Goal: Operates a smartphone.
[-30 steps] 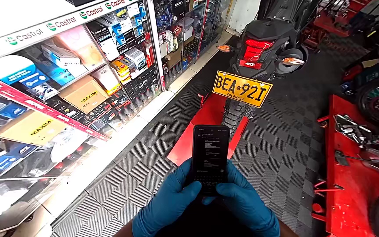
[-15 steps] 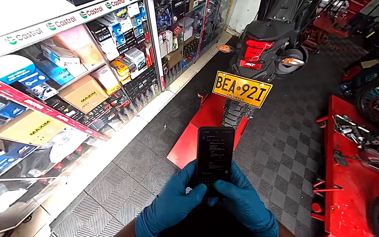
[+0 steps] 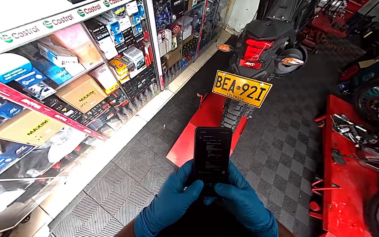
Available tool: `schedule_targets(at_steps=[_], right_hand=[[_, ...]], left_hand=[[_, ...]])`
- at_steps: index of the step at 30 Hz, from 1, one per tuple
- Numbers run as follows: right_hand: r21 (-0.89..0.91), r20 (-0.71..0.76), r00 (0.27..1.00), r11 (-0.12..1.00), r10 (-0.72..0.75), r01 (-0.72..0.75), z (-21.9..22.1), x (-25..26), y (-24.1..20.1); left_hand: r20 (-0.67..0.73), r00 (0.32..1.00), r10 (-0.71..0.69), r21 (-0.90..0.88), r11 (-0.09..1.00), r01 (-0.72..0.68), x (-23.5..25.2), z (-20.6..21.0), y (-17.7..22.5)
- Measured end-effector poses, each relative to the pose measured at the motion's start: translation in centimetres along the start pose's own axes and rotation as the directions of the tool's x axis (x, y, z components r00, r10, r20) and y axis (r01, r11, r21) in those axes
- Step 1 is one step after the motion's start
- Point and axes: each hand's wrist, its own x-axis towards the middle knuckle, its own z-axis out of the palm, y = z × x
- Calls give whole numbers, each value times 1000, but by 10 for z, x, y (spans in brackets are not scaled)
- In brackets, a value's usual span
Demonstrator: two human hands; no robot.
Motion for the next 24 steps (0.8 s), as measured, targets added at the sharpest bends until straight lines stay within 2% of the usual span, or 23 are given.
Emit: schedule_targets(at_steps=[4,13,24], right_hand=[[-11,17,1000,1000,-8,9,3,1,1],[-39,75,997,999,-12,15,8,1,1],[-79,64,998,997,5,0,10,1,0]], left_hand=[[-4,1000,-1,0,1000,1,0,-2,0],[-126,992,-11,-51,999,5,0,6,4],[-48,998,30,11,999,-30,-4,-4,3]])
